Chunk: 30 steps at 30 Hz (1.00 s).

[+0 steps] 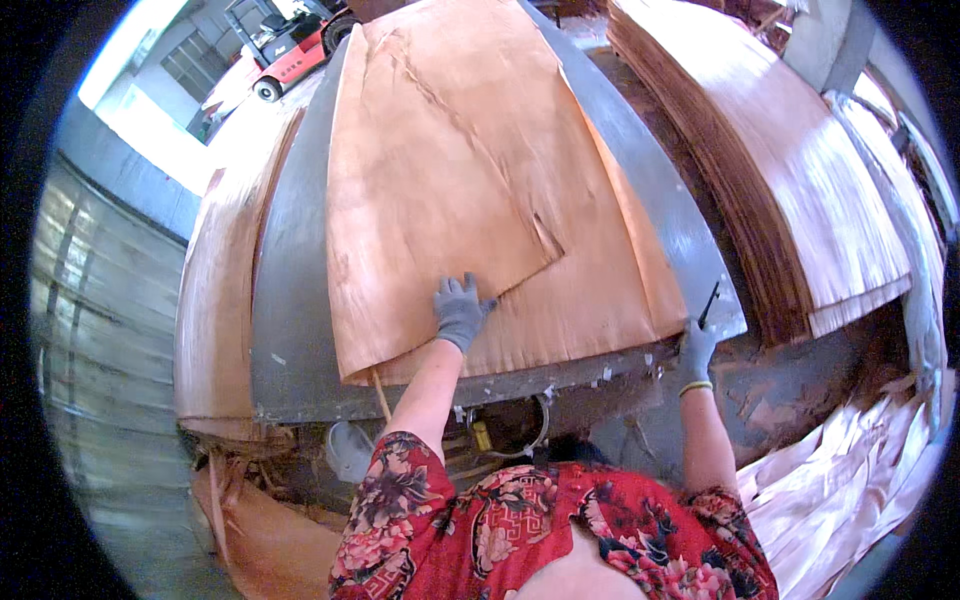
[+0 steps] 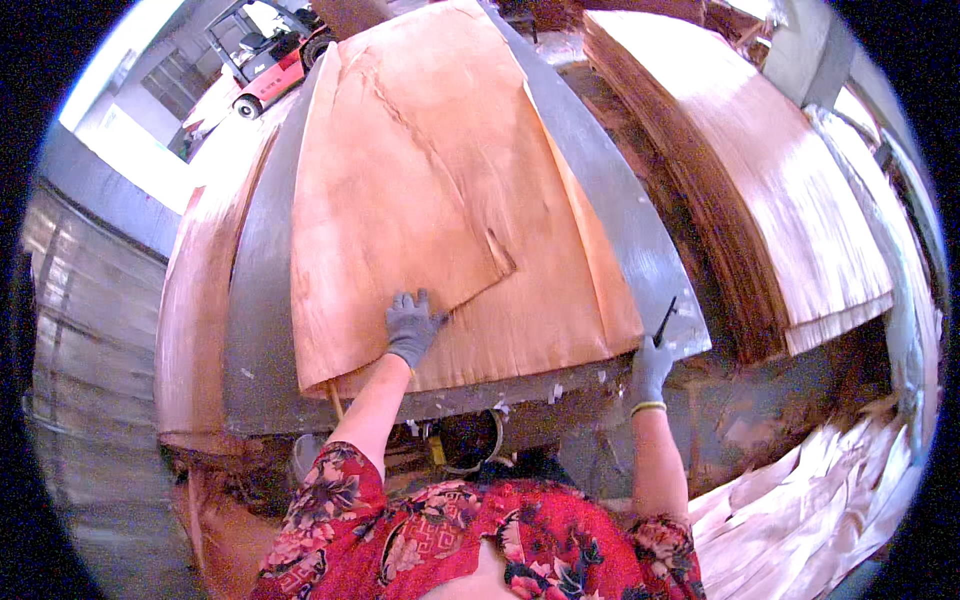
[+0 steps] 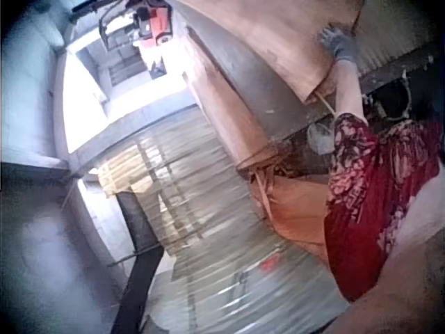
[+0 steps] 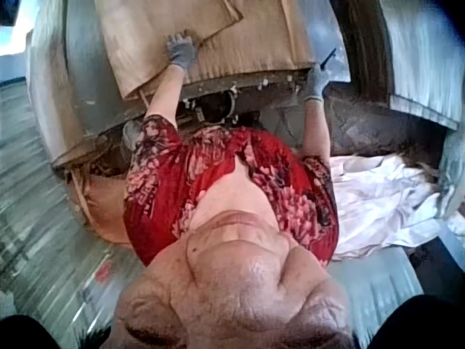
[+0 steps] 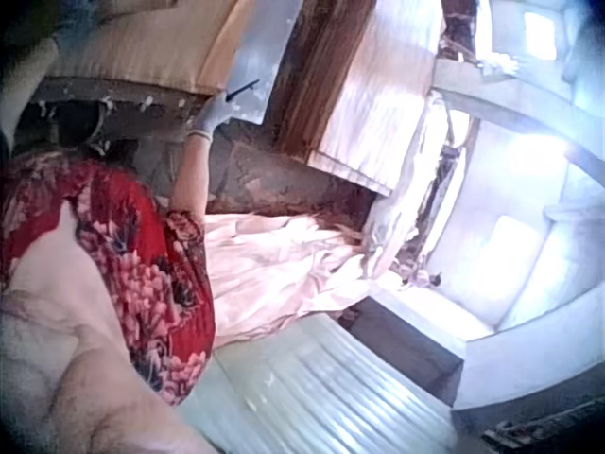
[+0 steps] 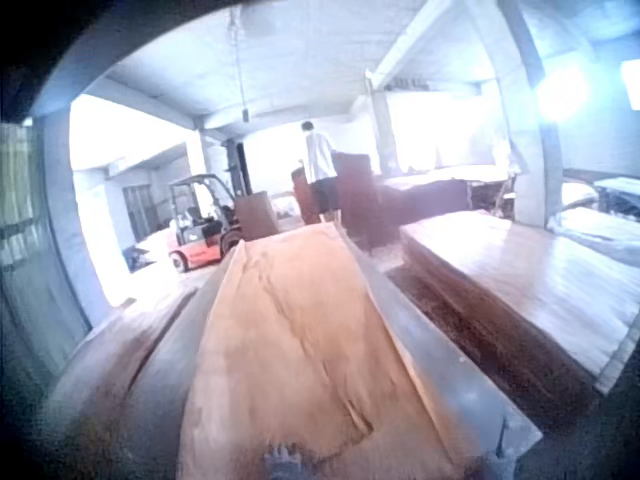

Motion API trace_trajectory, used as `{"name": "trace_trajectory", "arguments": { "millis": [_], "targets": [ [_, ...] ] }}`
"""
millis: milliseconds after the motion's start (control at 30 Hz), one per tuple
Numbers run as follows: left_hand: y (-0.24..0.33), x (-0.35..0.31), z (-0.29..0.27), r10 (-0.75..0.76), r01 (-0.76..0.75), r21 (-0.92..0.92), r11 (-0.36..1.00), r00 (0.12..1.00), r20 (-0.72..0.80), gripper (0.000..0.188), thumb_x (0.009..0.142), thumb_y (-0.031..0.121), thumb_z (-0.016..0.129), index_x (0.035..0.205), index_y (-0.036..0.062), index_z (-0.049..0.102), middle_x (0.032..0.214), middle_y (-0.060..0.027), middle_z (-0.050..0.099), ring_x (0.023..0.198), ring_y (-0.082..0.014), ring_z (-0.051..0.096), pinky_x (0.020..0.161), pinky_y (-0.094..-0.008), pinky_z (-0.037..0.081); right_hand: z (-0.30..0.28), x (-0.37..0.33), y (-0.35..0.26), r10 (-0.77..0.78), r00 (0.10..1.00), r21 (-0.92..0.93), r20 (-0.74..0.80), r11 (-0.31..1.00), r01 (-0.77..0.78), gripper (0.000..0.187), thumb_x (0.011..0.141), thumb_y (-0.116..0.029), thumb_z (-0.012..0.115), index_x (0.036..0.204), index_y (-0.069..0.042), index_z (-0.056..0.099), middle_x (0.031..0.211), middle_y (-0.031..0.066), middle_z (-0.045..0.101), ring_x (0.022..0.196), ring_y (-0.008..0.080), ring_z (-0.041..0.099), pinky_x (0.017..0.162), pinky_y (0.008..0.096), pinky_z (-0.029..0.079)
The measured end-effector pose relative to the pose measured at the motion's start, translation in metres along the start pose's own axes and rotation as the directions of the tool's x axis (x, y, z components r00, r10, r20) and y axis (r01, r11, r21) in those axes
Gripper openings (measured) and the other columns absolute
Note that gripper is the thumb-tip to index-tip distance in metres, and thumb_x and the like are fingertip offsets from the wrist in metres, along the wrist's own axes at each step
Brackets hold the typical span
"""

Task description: The person lifts and inspects thin wood veneer sheets from a large stack, separating them and checking for defects. They use a utility knife to cut a long strip from the veneer and then use a brush to sweep the surface. The person continues to lift and move veneer sheets around the workspace.

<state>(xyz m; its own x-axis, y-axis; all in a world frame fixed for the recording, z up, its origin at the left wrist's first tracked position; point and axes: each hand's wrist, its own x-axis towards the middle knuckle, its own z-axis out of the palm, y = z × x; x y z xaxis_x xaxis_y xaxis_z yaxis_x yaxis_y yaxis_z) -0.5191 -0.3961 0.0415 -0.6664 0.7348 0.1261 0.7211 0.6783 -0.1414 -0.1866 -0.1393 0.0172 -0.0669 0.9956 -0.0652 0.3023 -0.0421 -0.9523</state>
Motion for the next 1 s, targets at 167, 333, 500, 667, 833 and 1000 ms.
{"name": "trace_trajectory", "arguments": {
  "millis": [167, 333, 500, 667, 833, 1000],
  "targets": [
    [-0.009, -0.001, 0.026, 0.178, -0.139, 0.343, 0.929, 0.98, -0.086, 0.032, 0.074, 0.027, 0.053, 0.094, 0.0024, 0.06, 0.08, -0.0158, 0.061, 0.078, -0.0272, 0.053, 0.049, -0.0393, 0.038, 0.009, -0.006, -0.005, -0.016, 0.998, -0.076, 0.06, 0.997, 0.021, 0.028, 0.076, -0.018, 0.052, 0.082, 0.008, 0.058, 0.072, 0.0148, 0.061, 0.063, 0.0218, 0.052, 0.06, 0.0362, 0.042],
    [-0.025, 0.006, -0.017, 0.023, 0.017, 0.08, 0.997, 0.881, -0.472, 0.011, 0.075, 0.018, 0.052, 0.071, 0.008, 0.056, 0.056, -0.008, 0.055, 0.053, -0.0232, 0.054, 0.041, -0.0376, 0.038, 0.002, 0.001, 0.004, -0.026, 0.998, -0.123, 0.065, 0.992, 0.034, 0.031, 0.078, -0.02, 0.053, 0.087, 0.009, 0.059, 0.076, 0.0179, 0.062, 0.064, 0.026, 0.053, 0.064, 0.0384, 0.042],
    [-0.138, -0.007, -0.08, -0.569, 0.377, -0.428, 0.822, 0.591, -0.572, 0.035, 0.087, 0.032, 0.045, 0.065, 0.0067, 0.053, 0.053, -0.0202, 0.051, 0.045, -0.0344, 0.049, 0.043, -0.0431, 0.037, 0.0, 0.025, 0.038, 0.051, 0.998, -0.067, 0.036, 0.997, -0.048, 0.024, 0.077, -0.017, 0.052, 0.079, 0.006, 0.06, 0.071, 0.0124, 0.06, 0.062, 0.0225, 0.05, 0.061, 0.0359, 0.04],
    [-0.281, -0.059, -0.075, -0.846, 0.44, -0.737, 0.513, 0.115, -0.521, 0.036, 0.087, 0.028, 0.04, 0.067, 0.0006, 0.053, 0.064, -0.0249, 0.054, 0.055, -0.0414, 0.052, 0.049, -0.0457, 0.038, 0.015, -0.003, -0.001, -0.02, 0.996, 0.02, 0.083, 1.0, 0.018, 0.017, 0.078, -0.012, 0.051, 0.079, 0.004, 0.057, 0.063, 0.0044, 0.052, 0.057, 0.0155, 0.041, 0.053, 0.0324, 0.036],
    [-0.336, -0.092, -0.06, -0.956, 0.43, -0.878, 0.21, -0.098, -0.277, 0.038, 0.084, 0.03, 0.042, 0.073, -0.0008, 0.061, 0.071, -0.0241, 0.06, 0.063, -0.0398, 0.058, 0.055, -0.046, 0.042, 0.004, 0.008, 0.009, -0.077, 0.997, -0.011, 0.033, 0.997, 0.077, 0.016, 0.079, -0.011, 0.05, 0.079, 0.004, 0.056, 0.065, 0.0026, 0.051, 0.057, 0.0144, 0.04, 0.05, 0.0325, 0.035],
    [-0.427, -0.142, 0.014, -0.96, 0.575, -0.818, -0.009, -0.235, -0.155, 0.032, 0.081, 0.027, 0.045, 0.074, -0.0001, 0.062, 0.074, -0.0223, 0.062, 0.066, -0.0368, 0.061, 0.056, -0.0439, 0.046, 0.007, 0.005, -0.004, 0.055, 0.997, 0.203, 0.051, 0.977, -0.064, 0.021, 0.074, -0.01, 0.053, 0.085, 0.006, 0.058, 0.077, 0.0043, 0.056, 0.062, 0.0165, 0.047, 0.059, 0.0309, 0.042]
  ]
}}
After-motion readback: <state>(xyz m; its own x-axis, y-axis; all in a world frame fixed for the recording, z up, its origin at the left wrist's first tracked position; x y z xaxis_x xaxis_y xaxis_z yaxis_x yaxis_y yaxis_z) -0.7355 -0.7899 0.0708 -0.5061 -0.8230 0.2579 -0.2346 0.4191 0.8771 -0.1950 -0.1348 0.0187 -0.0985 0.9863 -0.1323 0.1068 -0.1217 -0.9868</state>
